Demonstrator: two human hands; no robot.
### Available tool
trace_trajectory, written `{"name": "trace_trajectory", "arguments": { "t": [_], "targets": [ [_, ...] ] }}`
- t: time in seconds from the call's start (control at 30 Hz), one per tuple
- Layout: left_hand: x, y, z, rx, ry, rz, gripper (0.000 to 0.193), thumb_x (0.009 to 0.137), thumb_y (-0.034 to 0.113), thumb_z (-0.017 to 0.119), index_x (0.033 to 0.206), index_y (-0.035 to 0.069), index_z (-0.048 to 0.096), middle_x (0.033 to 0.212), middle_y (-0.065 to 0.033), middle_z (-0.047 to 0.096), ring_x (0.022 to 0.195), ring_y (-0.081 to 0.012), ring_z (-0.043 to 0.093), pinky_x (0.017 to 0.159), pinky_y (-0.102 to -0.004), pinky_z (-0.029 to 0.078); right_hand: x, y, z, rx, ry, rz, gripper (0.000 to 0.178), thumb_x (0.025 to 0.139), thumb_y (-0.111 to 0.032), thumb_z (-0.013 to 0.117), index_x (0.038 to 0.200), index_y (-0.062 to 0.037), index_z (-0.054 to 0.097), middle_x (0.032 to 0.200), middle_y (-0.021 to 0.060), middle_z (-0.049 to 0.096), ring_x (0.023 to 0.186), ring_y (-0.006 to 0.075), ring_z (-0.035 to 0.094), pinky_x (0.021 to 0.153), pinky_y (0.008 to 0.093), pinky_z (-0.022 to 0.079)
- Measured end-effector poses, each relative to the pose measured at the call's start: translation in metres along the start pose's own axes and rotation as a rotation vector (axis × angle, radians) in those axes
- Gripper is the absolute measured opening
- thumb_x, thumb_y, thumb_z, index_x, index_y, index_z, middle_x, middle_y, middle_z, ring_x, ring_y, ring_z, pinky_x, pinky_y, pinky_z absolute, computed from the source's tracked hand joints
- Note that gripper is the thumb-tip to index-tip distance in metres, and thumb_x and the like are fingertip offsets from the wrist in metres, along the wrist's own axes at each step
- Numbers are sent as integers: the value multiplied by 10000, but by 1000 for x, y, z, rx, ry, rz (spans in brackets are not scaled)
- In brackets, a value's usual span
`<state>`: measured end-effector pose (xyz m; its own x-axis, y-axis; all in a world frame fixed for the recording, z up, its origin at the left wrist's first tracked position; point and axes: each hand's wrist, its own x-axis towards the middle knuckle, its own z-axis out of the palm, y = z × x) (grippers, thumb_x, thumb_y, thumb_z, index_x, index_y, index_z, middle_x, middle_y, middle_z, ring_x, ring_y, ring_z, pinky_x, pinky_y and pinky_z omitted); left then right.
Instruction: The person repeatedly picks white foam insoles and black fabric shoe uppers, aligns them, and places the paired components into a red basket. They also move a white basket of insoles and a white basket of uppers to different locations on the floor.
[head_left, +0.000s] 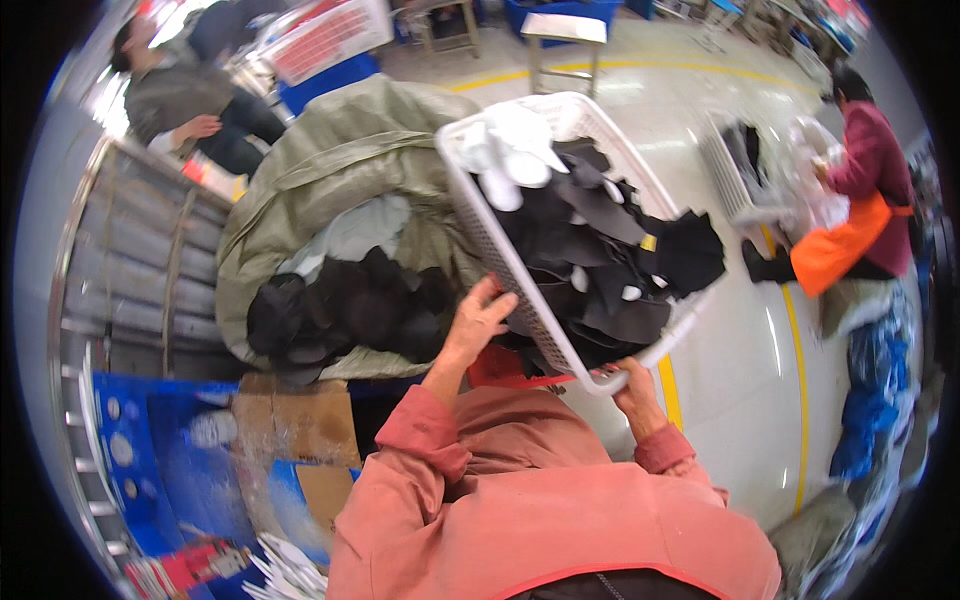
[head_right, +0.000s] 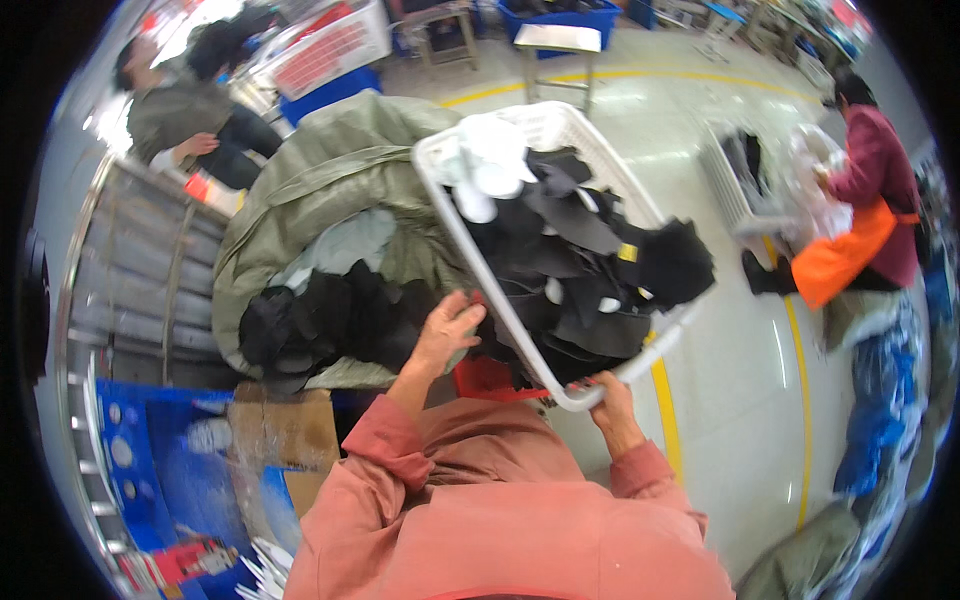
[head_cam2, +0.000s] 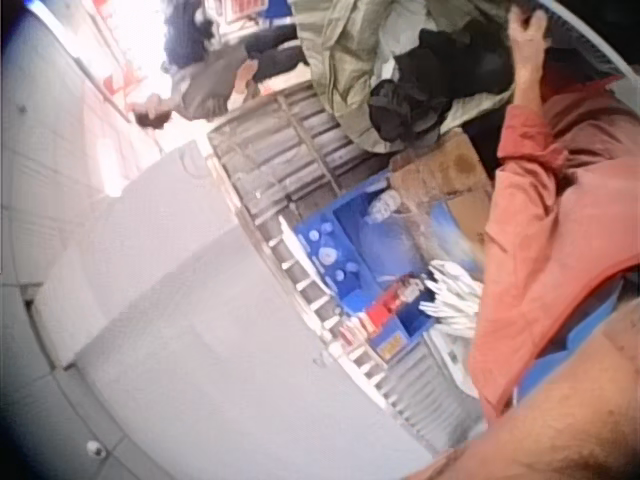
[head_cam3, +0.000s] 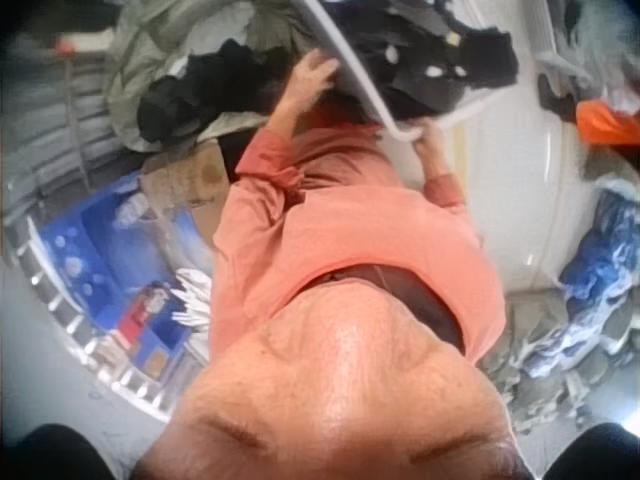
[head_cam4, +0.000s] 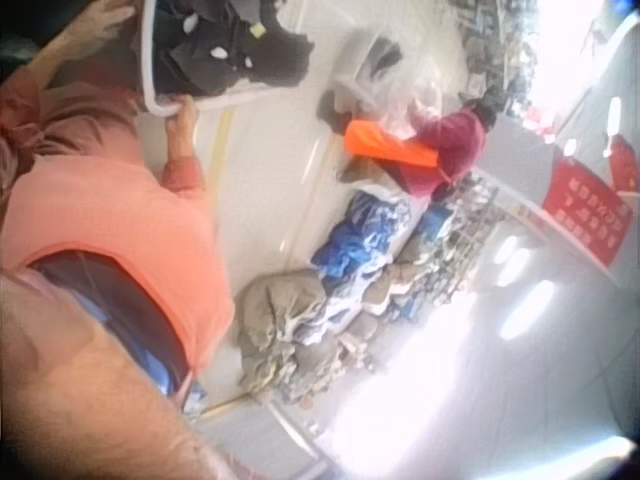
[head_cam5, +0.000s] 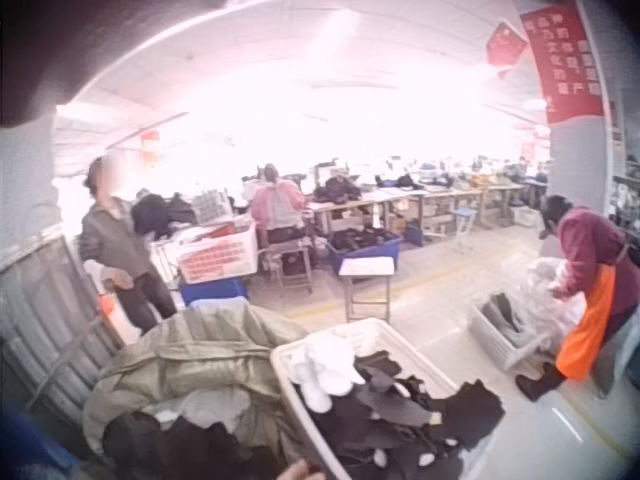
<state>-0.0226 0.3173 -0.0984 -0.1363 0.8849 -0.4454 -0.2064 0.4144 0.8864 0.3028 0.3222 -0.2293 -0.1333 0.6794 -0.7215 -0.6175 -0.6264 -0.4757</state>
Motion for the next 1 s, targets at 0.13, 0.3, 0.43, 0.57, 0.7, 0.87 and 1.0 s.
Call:
{"name": "trace_trajectory", "arguments": {
  "t": [0.13,0.3,0.43,0.57,0.7,0.87,1.0],
  "targets": [
    [-34,-18,-35,80,-13,-57,815,962,329,716,1564,-37,306,1602,-206,357,1387,-311,474,1033,-449,499,-3,-5,-4,-1,-31,-50,87,838,-3,566,901,47,532,879,196,583,821,368,640,847,574,574],
    [-72,-45,-79,89,14,-112,740,957,321,728,1528,-15,399,1537,-200,461,1344,-302,530,996,-436,530,8,-10,-17,23,13,-32,140,843,-46,583,949,19,520,895,180,565,833,356,616,882,583,550],
    [-108,-68,-127,-32,56,-141,621,996,284,670,1514,34,435,1504,-163,498,1280,-294,574,987,-465,546,16,-17,-26,65,48,-78,153,849,13,569,988,69,536,919,189,571,856,378,631,837,621,568],
    [-142,-79,-172,-204,195,-239,524,1020,206,638,1490,53,465,1423,-133,583,1208,-263,631,934,-443,575,28,-32,-26,-55,286,-81,237,853,-33,595,1049,74,515,992,235,586,939,416,648,799,669,561],
    [-146,-69,-204,-293,190,-109,500,1021,209,638,1473,50,494,1428,-120,583,1217,-252,621,936,-416,566,59,-52,-33,-48,300,-110,400,866,-79,587,1175,119,428,1196,295,528,1062,517,611,888,740,532],
    [-157,-65,-206,-224,229,-107,493,1028,240,629,1470,62,502,1423,-115,585,1221,-245,619,931,-409,564,91,-74,-90,-62,353,-150,513,849,-120,555,1278,94,371,1353,327,460,1232,544,523,966,792,442],
    [-155,-63,-202,-167,232,-124,535,1028,261,626,1492,48,466,1451,-132,561,1264,-266,594,969,-427,545,110,-88,-147,-67,443,-154,412,862,-137,517,1202,79,431,1218,287,547,1105,505,609,914,759,508]
  ]
}}
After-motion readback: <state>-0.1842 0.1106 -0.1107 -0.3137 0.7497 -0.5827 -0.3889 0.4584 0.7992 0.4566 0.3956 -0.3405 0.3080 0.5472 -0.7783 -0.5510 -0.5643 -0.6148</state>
